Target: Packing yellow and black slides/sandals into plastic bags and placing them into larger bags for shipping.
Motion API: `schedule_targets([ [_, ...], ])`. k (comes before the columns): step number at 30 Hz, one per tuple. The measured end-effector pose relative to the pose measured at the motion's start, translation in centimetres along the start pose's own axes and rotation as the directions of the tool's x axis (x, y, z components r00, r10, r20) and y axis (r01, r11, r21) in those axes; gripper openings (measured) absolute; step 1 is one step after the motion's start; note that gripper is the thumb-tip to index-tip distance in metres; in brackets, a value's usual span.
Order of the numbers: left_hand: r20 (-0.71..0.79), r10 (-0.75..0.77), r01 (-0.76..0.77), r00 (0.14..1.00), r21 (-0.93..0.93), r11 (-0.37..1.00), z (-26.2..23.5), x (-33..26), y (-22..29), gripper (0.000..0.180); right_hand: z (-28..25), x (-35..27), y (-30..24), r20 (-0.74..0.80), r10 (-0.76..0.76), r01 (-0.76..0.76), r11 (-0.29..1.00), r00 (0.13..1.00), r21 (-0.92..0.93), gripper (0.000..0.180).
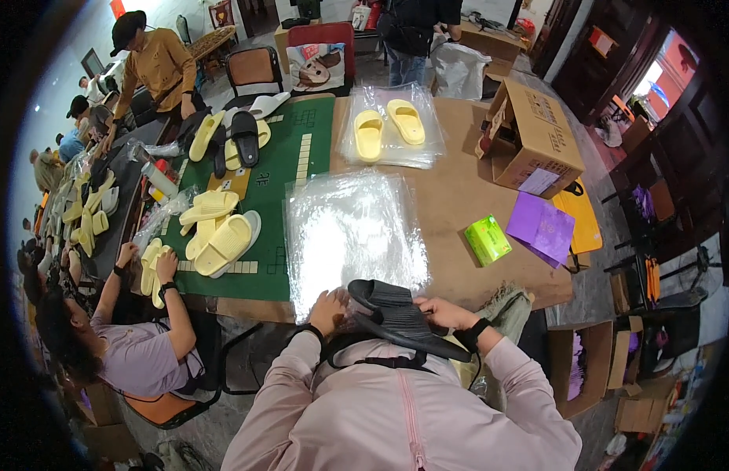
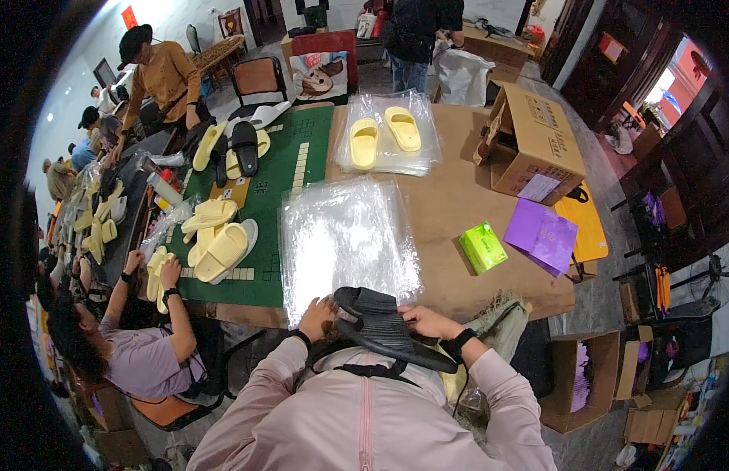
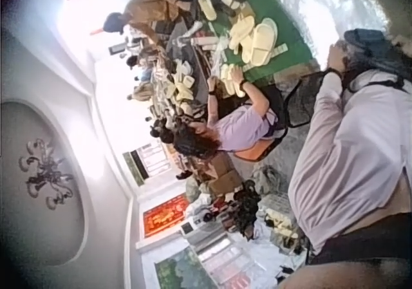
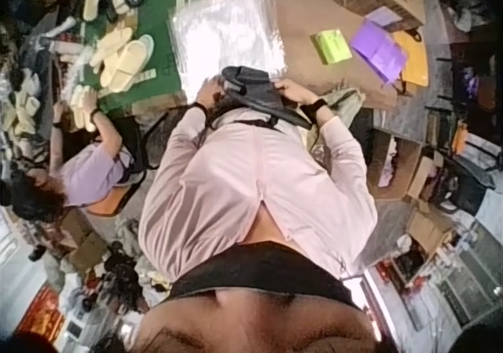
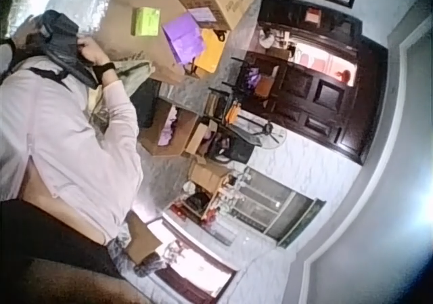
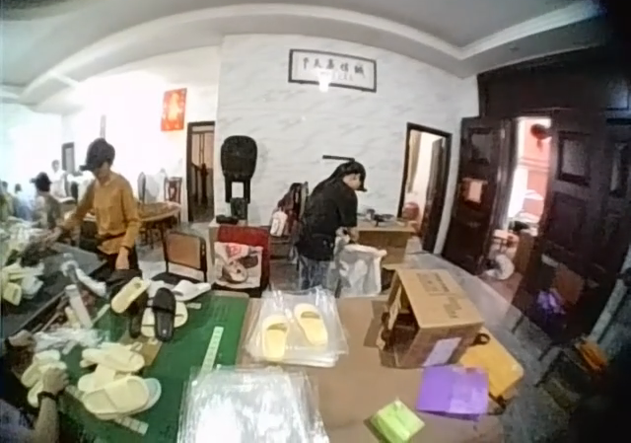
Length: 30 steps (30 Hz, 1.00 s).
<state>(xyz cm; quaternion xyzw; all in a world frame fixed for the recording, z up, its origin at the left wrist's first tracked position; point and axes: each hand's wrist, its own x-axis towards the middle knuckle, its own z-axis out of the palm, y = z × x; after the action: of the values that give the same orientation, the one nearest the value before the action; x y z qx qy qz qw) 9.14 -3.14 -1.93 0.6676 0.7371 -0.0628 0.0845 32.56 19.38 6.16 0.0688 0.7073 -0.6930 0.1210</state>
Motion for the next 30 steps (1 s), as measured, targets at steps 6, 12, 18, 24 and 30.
schedule_targets([
  [6, -0.091, -0.049, 0.024, 0.995, -0.263, 0.965, 3.0, -1.4, -0.3, 0.036, 0.1, -1.1, -1.8, -0.031, -0.002, 0.002, 1.0, 1.0, 0.024, 0.032],
  [12, -0.196, -0.111, 0.075, 0.974, -0.181, 0.981, 2.7, -0.4, -0.9, 0.026, -0.3, -1.0, -2.3, 0.03, 0.016, -0.017, 0.999, 0.999, 0.044, 0.033],
  [18, -0.514, -0.362, 0.255, 0.777, -0.269, 0.929, -3.6, 2.1, -0.6, 0.014, -0.6, -1.2, -3.7, 0.047, -0.006, 0.004, 0.999, 0.999, 0.044, 0.035],
  [24, -0.392, -0.335, 0.126, 0.857, -0.472, 0.873, -2.2, 2.8, -1.2, 0.014, 1.0, -0.4, -6.5, 0.088, 0.084, -0.087, 0.996, 0.993, 0.022, 0.029],
  [30, -0.263, -0.07, -0.083, 0.962, -0.529, 0.845, -1.8, 3.9, -1.4, 0.006, -0.7, -0.7, -2.1, 0.032, 0.046, -0.042, 0.993, 0.998, -0.107, 0.011],
])
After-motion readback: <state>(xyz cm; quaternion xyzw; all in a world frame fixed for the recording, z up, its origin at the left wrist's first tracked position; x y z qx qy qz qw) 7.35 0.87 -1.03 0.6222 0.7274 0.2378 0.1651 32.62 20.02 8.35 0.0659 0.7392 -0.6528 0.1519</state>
